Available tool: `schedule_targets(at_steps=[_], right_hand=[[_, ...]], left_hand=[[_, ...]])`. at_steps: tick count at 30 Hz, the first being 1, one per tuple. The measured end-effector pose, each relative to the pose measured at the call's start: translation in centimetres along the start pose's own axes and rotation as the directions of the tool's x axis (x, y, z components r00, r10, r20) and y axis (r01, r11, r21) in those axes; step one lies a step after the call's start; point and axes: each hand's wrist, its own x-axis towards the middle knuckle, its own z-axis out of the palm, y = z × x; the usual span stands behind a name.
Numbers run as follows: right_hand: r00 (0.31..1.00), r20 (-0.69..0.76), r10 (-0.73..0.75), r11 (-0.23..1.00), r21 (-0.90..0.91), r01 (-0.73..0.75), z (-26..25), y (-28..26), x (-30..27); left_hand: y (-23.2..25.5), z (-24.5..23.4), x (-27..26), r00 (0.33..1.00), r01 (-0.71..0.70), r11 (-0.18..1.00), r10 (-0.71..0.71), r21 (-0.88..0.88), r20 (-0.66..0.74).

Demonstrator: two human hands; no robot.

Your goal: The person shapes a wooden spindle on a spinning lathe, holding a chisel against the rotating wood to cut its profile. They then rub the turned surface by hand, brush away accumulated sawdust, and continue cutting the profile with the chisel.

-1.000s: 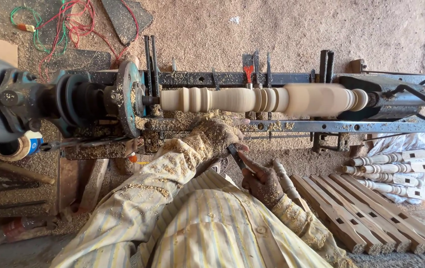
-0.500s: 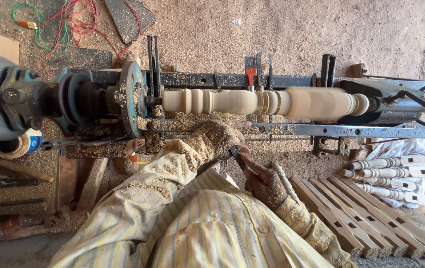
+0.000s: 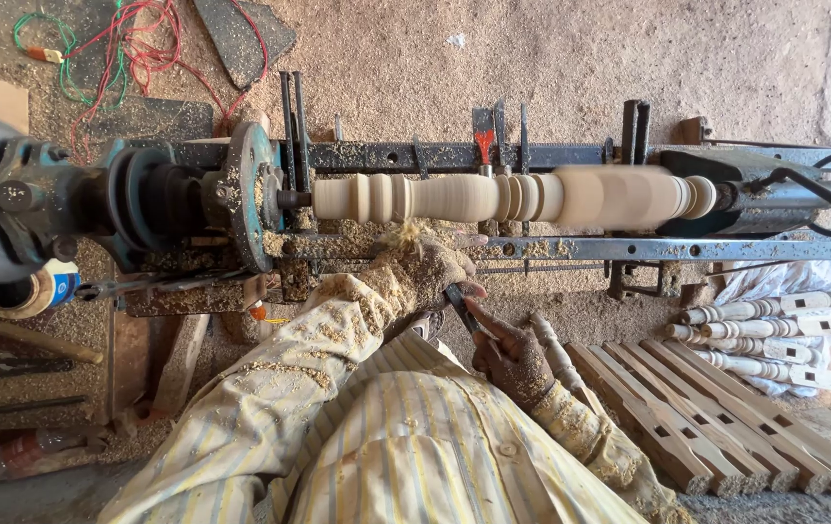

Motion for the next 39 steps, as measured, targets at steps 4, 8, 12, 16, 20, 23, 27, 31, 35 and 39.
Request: schedule_targets(at_steps=[4, 8, 12, 16, 20, 23, 27, 31, 35, 39], right_hand=[[0.991, 0.128, 0.047, 0.936, 0.34, -0.088, -0.3, 0.6, 0.1], [0.999, 0.053, -0.002, 0.998, 0.063, -0.001, 0.1, 0.6, -0.1], [0.988, 0.099, -0.116, 0.98, 0.176, 0.097, -0.3, 3.7, 0.3], [0.983, 0.116, -0.141, 0.91, 0.407, 0.082, -0.4, 7.7, 1.5], [0.959, 0.112, -0.262, 0.925, 0.312, 0.216, 0.3, 3.9, 0.5], [0.998, 0.061, 0.009, 0.988, 0.151, -0.018, 0.8, 2.3, -0.1], [0.996, 0.014, -0.086, 0.936, 0.345, 0.076, 0.6, 6.2, 0.9], [0.977, 0.009, -0.212, 0.947, 0.25, 0.203, 1.4, 3.8, 0.0], [0.983, -0.14, -0.122, 0.992, -0.053, 0.115, 2.7, 2.6, -0.4], [0.974, -0.139, -0.179, 0.984, -0.003, 0.18, 3.0, 4.0, -0.3]], left_hand=[[-4.3, 4.7, 0.3, 0.999, 0.023, 0.955, -0.013, -0.297, 0.034], [-4.3, 4.9, 0.0, 1.0, 0.008, 0.963, -0.002, -0.27, 0.025], [-4.3, 5.1, -0.2, 1.0, -0.004, 0.973, 0.007, -0.232, 0.012], [-4.3, 5.3, -0.5, 1.0, -0.015, 0.981, 0.015, -0.193, -0.004], [-4.6, 5.6, -0.8, 1.0, -0.025, 0.988, 0.023, -0.154, -0.018], [-5.4, 6.0, -0.9, 0.999, -0.036, 0.992, 0.033, -0.123, -0.027], [-10.8, 8.2, -2.8, 0.998, -0.05, 0.996, 0.047, -0.08, -0.035], [-13.2, 10.3, -3.9, 0.997, -0.069, 0.997, 0.068, -0.036, -0.037], [-13.1, 10.4, -3.6, 0.995, -0.098, 0.995, 0.098, 0.008, -0.031], [-12.9, 10.3, -3.3, 0.991, -0.133, 0.99, 0.134, 0.051, -0.023]])
